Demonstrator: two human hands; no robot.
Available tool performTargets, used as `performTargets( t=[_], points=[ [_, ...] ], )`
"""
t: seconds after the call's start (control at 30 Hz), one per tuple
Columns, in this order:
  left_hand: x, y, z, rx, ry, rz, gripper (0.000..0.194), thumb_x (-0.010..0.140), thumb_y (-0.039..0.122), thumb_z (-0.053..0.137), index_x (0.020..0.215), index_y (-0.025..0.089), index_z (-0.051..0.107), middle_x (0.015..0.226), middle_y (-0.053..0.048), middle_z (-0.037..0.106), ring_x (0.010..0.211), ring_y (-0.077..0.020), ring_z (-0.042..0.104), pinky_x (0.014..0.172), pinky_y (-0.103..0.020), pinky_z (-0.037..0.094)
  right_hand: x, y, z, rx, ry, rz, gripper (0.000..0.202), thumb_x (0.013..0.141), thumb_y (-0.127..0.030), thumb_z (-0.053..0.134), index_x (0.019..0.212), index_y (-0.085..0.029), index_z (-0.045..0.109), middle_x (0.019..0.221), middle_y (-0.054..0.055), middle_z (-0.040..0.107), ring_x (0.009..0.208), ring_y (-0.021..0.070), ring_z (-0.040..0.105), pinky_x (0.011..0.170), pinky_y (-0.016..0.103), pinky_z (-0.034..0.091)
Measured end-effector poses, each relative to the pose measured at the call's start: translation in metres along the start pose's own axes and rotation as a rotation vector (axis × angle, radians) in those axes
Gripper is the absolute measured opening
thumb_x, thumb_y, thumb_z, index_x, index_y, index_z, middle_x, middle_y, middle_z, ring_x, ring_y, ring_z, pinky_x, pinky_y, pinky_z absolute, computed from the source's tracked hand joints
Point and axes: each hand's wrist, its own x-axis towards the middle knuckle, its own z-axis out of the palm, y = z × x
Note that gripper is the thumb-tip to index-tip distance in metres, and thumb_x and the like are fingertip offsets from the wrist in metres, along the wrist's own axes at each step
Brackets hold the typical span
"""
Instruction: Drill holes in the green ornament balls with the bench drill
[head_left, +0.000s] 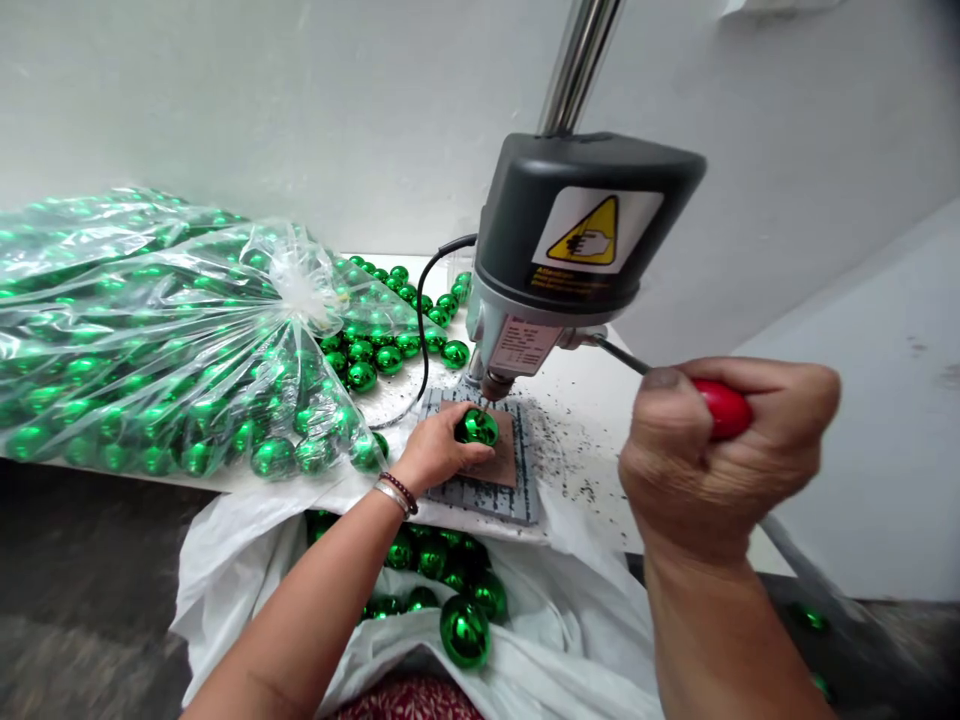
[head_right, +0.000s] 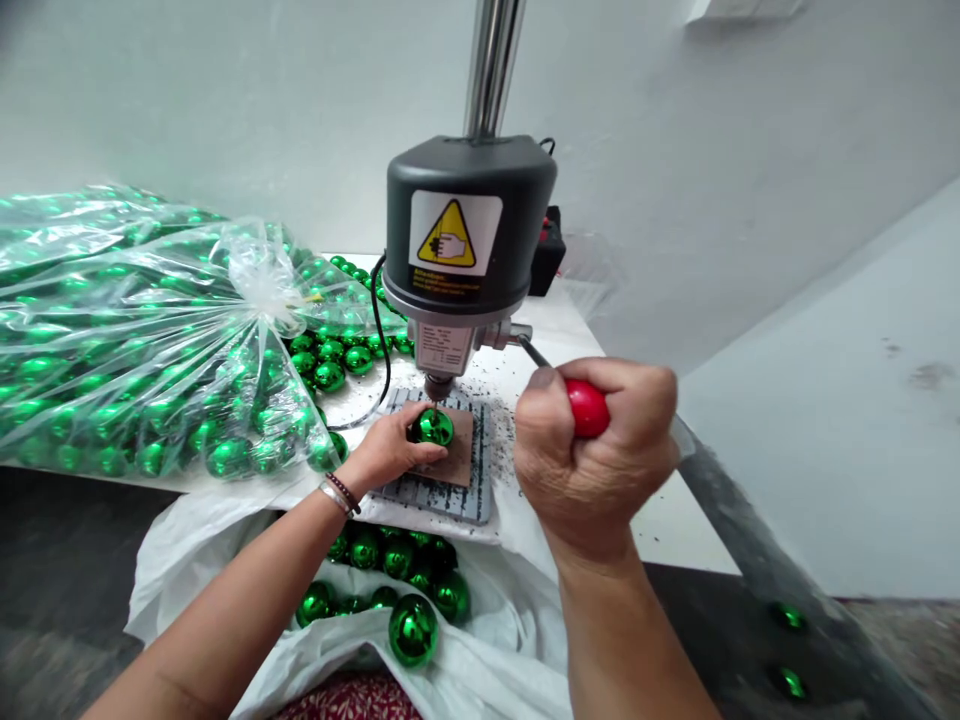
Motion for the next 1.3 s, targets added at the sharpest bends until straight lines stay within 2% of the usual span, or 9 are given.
performTargets(
  t=[0.2, 0.43, 0.63, 0.73, 0.83, 0.9, 1.0, 1.17, 1.3],
  points=[
    [-0.001, 0.003, -0.001, 0.013, -0.006, -0.008, 0.052, 0.069, 0.032, 0.077, 0.120, 0.023, 0.067, 0.109, -0.003, 0.073, 0.097, -0.0232, 0.066, 0.092, -0.032, 0.050, -0.017, 0.005, 0.002, 0.016, 0.027, -0.045, 0.008, 0.079, -0.026, 0.059, 0.078, -0.021, 0.053, 0.066, -0.002, 0.054, 0.056, 0.0095, 0.049, 0.054, 0.026, 0.040],
    [-0.001, 0.004, -0.002, 0.039, -0.012, -0.015, 0.052, 0.069, 0.034, 0.076, 0.120, 0.023, 0.067, 0.104, -0.002, 0.073, 0.094, -0.0222, 0.066, 0.086, -0.031, 0.050, -0.027, 0.008, 0.007, 0.075, 0.062, -0.086, 0.007, 0.083, -0.025, 0.057, 0.081, -0.020, 0.052, 0.071, -0.001, 0.056, 0.061, 0.0094, 0.054, 0.057, 0.024, 0.044],
    [0.000, 0.003, -0.002, 0.034, -0.002, -0.027, 0.056, 0.068, 0.034, 0.077, 0.122, 0.021, 0.065, 0.109, -0.004, 0.072, 0.098, -0.0238, 0.065, 0.089, -0.033, 0.049, -0.039, 0.013, 0.006, 0.102, 0.022, -0.126, 0.007, 0.084, -0.024, 0.055, 0.084, -0.019, 0.050, 0.068, -0.003, 0.055, 0.059, 0.0075, 0.053, 0.058, 0.021, 0.043],
    [0.000, 0.003, -0.001, 0.027, 0.009, -0.035, 0.055, 0.068, 0.032, 0.077, 0.120, 0.021, 0.065, 0.111, -0.004, 0.072, 0.098, -0.0230, 0.065, 0.091, -0.032, 0.049, -0.021, 0.007, 0.006, 0.106, 0.032, -0.057, 0.013, 0.084, -0.029, 0.055, 0.081, -0.017, 0.051, 0.069, -0.002, 0.056, 0.060, 0.0071, 0.053, 0.057, 0.021, 0.042],
    [-0.002, 0.005, -0.003, 0.015, 0.011, -0.010, 0.048, 0.068, 0.029, 0.076, 0.114, 0.019, 0.067, 0.104, -0.003, 0.072, 0.094, -0.0214, 0.065, 0.087, -0.031, 0.049, 0.018, -0.005, 0.009, 0.112, -0.030, 0.067, 0.021, 0.082, -0.037, 0.055, 0.080, -0.016, 0.052, 0.066, -0.003, 0.053, 0.054, 0.0052, 0.045, 0.050, 0.020, 0.033],
    [-0.008, 0.007, -0.005, -0.019, 0.014, 0.025, 0.045, 0.068, 0.025, 0.075, 0.111, 0.019, 0.067, 0.099, -0.001, 0.072, 0.091, -0.0198, 0.064, 0.085, -0.030, 0.049, 0.042, -0.012, 0.011, 0.115, -0.147, 0.203, 0.022, 0.082, -0.037, 0.055, 0.079, -0.016, 0.052, 0.064, -0.004, 0.049, 0.054, 0.0042, 0.040, 0.052, 0.020, 0.031],
    [-0.025, 0.008, -0.012, -0.075, 0.019, 0.076, 0.047, 0.069, 0.022, 0.073, 0.115, 0.019, 0.065, 0.099, 0.000, 0.071, 0.091, -0.0190, 0.064, 0.086, -0.029, 0.049, 0.061, -0.019, 0.012, 0.082, -0.196, 0.298, 0.019, 0.082, -0.033, 0.059, 0.080, -0.016, 0.052, 0.065, -0.005, 0.047, 0.058, 0.0041, 0.040, 0.059, 0.021, 0.033],
    [-0.063, 0.004, -0.026, -0.021, -0.020, 0.126, 0.054, 0.068, 0.023, 0.075, 0.121, 0.020, 0.062, 0.108, -0.003, 0.071, 0.099, -0.0218, 0.064, 0.091, -0.033, 0.050, 0.059, -0.023, 0.014, 0.083, -0.166, 0.318, 0.013, 0.083, -0.022, 0.059, 0.082, -0.016, 0.048, 0.068, -0.006, 0.046, 0.060, 0.0042, 0.036, 0.064, 0.022, 0.034],
    [-0.097, -0.009, -0.036, 0.019, -0.128, 0.155, 0.061, 0.070, 0.023, 0.076, 0.128, 0.020, 0.059, 0.127, -0.009, 0.067, 0.114, -0.0253, 0.062, 0.102, -0.039, 0.047, 0.058, -0.027, 0.015, 0.088, -0.188, 0.306, 0.016, 0.085, -0.016, 0.055, 0.079, -0.018, 0.040, 0.070, -0.006, 0.040, 0.062, 0.0038, 0.034, 0.067, 0.022, 0.034]
  ],
)
